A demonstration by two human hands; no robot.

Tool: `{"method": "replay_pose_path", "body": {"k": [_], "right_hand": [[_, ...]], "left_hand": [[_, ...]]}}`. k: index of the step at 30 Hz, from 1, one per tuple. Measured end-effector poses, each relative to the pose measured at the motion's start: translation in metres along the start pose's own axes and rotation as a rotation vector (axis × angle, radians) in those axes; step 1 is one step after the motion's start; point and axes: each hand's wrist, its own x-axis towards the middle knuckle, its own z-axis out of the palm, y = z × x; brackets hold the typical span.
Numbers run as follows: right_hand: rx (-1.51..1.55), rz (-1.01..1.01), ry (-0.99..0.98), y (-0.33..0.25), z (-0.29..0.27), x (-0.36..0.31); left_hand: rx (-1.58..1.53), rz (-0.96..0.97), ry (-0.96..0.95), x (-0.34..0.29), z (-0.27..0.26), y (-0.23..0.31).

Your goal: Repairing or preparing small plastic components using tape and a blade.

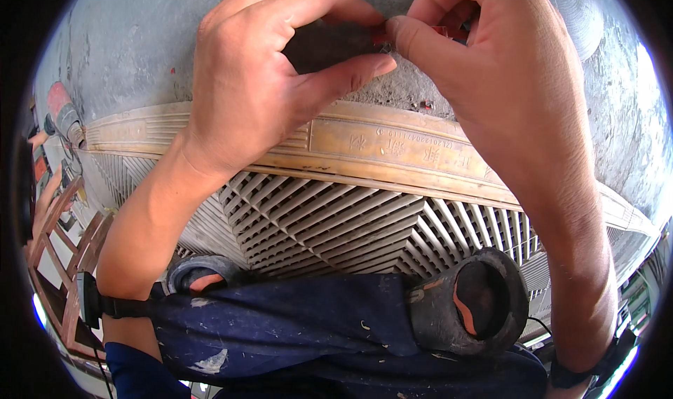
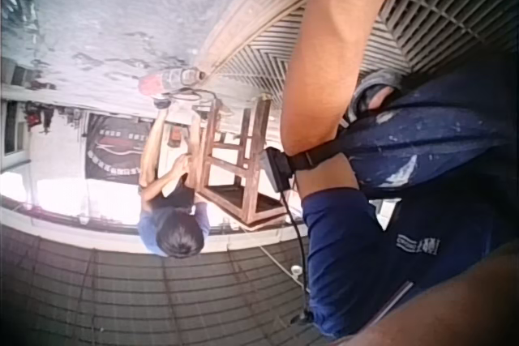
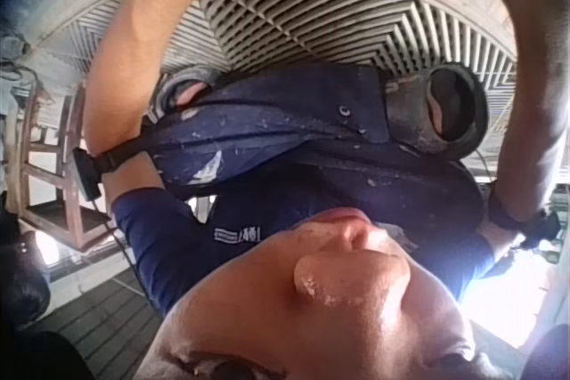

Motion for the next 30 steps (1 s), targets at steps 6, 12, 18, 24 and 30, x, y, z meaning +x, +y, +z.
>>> {"method": "replay_pose_path", "body": {"k": [6,12,18,24,30], "right_hand": [[0.0,-0.01,0.012,0.003,0.003,0.0],[-0.076,-0.03,0.005,-0.001,0.002,-0.001],[-0.067,-0.09,0.011,0.006,0.002,0.0],[0.061,0.003,0.0,0.001,0.003,0.0],[-0.025,0.0,-0.074,0.002,-0.006,0.004]], "left_hand": [[0.006,-0.009,0.003,0.0,0.0,0.001],[0.068,-0.033,-0.021,0.003,-0.003,0.008],[0.168,-0.031,-0.087,0.007,-0.006,0.012],[0.024,0.003,0.012,0.0,0.0,0.0],[0.075,-0.03,-0.042,0.004,-0.004,0.008]]}}
